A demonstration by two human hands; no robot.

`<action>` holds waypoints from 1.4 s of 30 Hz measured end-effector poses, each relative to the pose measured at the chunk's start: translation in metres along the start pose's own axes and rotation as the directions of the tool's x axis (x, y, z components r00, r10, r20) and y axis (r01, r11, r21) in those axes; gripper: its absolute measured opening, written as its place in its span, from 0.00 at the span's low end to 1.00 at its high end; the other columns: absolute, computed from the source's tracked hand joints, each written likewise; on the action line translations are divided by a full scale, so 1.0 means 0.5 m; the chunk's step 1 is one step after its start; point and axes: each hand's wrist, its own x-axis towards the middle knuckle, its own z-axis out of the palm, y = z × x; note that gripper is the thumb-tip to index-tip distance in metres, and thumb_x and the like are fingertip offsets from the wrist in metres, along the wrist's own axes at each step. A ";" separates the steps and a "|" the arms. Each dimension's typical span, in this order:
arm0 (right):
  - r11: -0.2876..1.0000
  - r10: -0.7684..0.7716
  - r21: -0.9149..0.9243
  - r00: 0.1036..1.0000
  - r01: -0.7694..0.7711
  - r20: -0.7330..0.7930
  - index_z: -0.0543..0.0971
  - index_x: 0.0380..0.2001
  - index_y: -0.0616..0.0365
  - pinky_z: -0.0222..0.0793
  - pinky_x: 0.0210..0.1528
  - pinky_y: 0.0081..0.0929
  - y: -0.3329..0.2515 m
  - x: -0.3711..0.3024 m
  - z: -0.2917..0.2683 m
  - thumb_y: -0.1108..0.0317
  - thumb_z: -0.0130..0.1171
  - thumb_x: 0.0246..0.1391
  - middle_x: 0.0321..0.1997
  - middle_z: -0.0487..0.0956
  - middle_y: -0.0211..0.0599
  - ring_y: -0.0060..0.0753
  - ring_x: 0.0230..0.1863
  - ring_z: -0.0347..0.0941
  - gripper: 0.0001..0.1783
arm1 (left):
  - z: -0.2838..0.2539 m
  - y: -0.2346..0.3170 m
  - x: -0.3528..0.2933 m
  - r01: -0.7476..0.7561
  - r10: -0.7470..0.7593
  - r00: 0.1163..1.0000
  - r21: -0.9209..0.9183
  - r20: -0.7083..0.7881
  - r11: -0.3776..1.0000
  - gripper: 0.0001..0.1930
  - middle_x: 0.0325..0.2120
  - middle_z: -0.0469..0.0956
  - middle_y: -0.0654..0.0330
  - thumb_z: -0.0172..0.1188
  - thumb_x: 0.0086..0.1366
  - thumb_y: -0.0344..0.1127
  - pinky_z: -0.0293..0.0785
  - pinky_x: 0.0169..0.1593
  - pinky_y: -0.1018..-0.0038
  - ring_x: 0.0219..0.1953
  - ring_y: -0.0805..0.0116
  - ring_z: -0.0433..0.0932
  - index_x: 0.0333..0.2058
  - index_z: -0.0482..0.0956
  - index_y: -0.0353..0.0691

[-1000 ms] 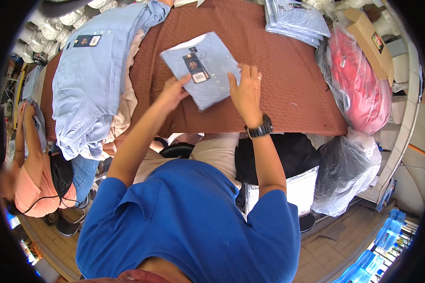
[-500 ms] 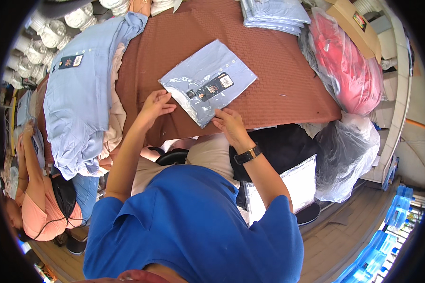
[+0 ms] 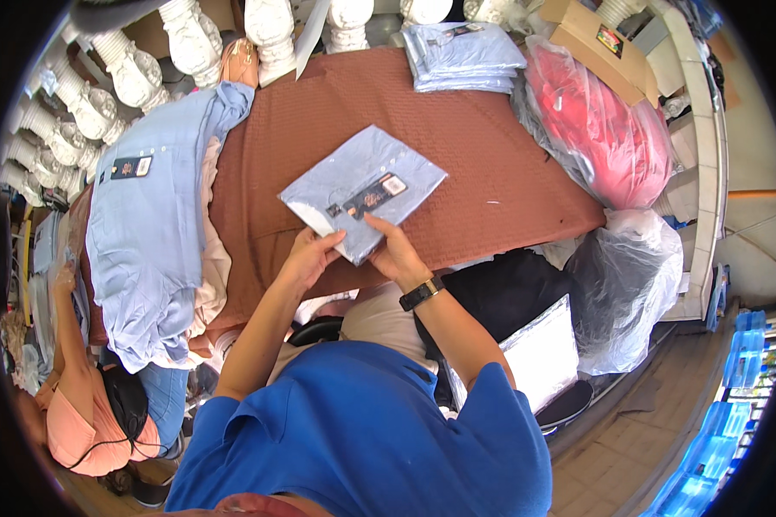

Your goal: The person folds a blue shirt, places it inside a clear plastic bag, seals the bag with tape, and stacks the packaged shirt onto a pile of other shirts.

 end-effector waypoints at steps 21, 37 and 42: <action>0.737 -0.647 -0.141 0.751 0.661 0.134 0.71 0.53 0.70 0.81 0.51 0.47 -0.663 0.298 0.167 0.78 0.57 0.61 0.51 0.79 0.47 0.45 0.50 0.80 0.17 | -0.115 0.004 -0.148 -0.232 0.702 0.708 0.964 0.076 0.130 0.11 0.33 0.75 0.54 0.62 0.67 0.32 0.72 0.31 0.69 0.25 0.61 0.75 0.45 0.79 0.35; 0.648 -0.751 -0.470 0.606 0.600 -0.262 0.55 0.57 0.83 0.88 0.44 0.48 -0.700 0.476 -0.035 0.86 0.55 0.59 0.50 0.71 0.61 0.57 0.43 0.81 0.28 | -0.115 -0.004 -0.139 -0.222 0.724 0.685 0.970 0.080 0.102 0.06 0.32 0.75 0.54 0.62 0.65 0.29 0.72 0.28 0.70 0.24 0.63 0.75 0.40 0.79 0.35; 0.695 -0.689 -0.541 0.655 0.474 -0.311 0.63 0.52 0.82 0.89 0.37 0.39 -0.693 0.445 -0.015 0.78 0.62 0.59 0.47 0.73 0.58 0.51 0.39 0.81 0.25 | -0.117 -0.007 -0.137 -0.239 0.743 0.663 0.966 0.091 0.095 0.07 0.31 0.75 0.55 0.62 0.65 0.29 0.72 0.29 0.70 0.24 0.62 0.75 0.40 0.79 0.35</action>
